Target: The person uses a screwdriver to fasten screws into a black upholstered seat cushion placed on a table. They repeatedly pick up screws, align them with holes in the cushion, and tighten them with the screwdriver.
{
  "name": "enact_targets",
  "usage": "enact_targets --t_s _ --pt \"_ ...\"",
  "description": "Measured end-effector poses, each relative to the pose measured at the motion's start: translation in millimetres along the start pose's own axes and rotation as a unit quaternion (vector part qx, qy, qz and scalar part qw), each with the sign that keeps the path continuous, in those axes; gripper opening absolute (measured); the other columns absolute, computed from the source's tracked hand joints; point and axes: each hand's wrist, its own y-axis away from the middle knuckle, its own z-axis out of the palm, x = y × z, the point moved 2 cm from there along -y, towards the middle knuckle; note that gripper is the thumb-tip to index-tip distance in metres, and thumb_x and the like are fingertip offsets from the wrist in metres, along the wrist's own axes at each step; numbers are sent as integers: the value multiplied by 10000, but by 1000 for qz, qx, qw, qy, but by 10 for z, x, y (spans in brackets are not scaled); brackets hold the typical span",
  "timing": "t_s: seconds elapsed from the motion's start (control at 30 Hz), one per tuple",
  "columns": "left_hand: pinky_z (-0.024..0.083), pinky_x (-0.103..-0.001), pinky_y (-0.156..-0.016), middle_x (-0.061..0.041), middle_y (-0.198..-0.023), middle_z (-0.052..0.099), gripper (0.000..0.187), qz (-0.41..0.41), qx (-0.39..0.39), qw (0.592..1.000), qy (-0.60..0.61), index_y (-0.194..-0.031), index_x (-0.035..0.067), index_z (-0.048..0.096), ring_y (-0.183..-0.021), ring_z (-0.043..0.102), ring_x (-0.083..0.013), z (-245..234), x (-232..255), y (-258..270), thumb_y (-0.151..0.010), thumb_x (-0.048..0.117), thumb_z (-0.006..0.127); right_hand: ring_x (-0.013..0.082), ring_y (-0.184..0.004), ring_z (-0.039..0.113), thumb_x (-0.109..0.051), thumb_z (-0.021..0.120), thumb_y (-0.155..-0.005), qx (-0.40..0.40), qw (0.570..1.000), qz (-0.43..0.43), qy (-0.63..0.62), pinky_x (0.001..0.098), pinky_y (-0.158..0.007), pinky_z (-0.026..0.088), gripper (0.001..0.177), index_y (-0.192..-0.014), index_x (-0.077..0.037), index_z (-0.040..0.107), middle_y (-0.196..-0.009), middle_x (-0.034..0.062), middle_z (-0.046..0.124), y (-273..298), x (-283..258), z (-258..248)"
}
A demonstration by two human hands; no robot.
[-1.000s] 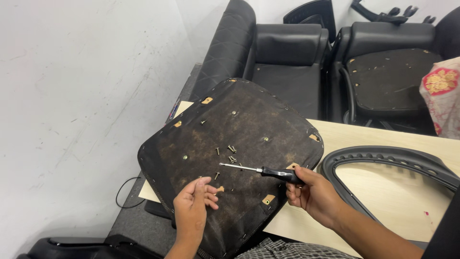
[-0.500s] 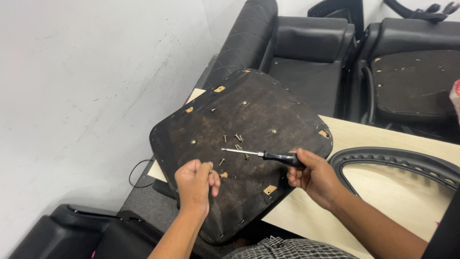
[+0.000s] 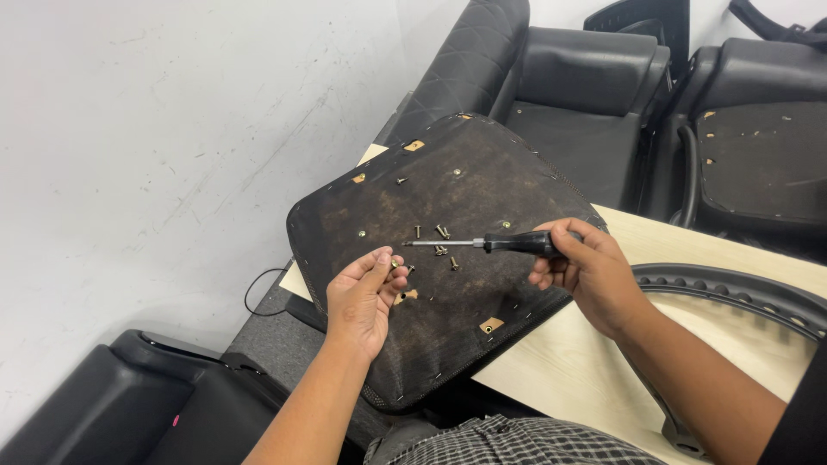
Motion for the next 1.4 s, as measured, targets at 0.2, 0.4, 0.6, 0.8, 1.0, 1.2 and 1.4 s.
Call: enact_targets --t_s 0.2,0.4,0.6,0.8,1.0,1.2,1.4 --pt "580 -256 -858 -175 -1033 709 213 -59 34 993 100 -1101 -89 668 -974 744 -233 -246 -107 -67 -893 -48 649 175 -697 656 -233 396 -1081 47 999 21 -9 319 -672 556 302 -1093 -29 617 -759 81 630 -92 53 -56" --pt "580 -261 -873 -166 -1066 698 260 -60 52 992 100 -1148 -104 643 -991 739 -231 -533 -120 -97 -891 -61 649 187 -710 653 -228 424 -1096 39 999 18 22 327 -688 561 281 -1106 -11 601 -775 96 626 -136 132 -107" --pt "615 -247 -860 -151 -1029 702 291 -84 69 990 90 -1194 -93 658 -939 719 -194 -676 -216 -94 -917 -5 659 184 -733 652 -209 433 -1083 13 999 31 33 326 -692 554 278 -1123 -2 615 -812 99 643 -283 226 -40" --pt "618 -248 -818 -129 -991 713 301 -99 40 991 84 -1186 -99 657 -890 722 -174 -744 -274 -137 -912 25 671 195 -751 666 -220 412 -1092 25 999 47 8 337 -703 558 281 -1138 -9 591 -809 100 635 -408 245 -13" --pt "605 -248 -787 -122 -932 725 275 -122 50 989 60 -1126 -86 699 -849 708 -165 -831 -313 -248 -903 73 717 198 -754 662 -223 391 -1097 40 996 73 34 339 -720 561 305 -1159 -9 600 -806 103 631 -509 331 -4" --pt "602 -249 -764 -105 -905 720 262 -142 34 988 48 -1092 -70 715 -828 706 -154 -857 -362 -349 -902 110 723 196 -771 656 -233 383 -1115 36 996 78 29 351 -753 557 319 -1175 0 593 -832 98 631 -648 395 50" --pt "609 -270 -758 -104 -882 701 298 -143 46 987 52 -1030 -75 716 -816 692 -162 -789 -298 -458 -916 199 741 220 -777 655 -222 381 -1122 56 996 64 -7 364 -753 551 297 -1165 -1 575 -857 119 634 -843 437 41"
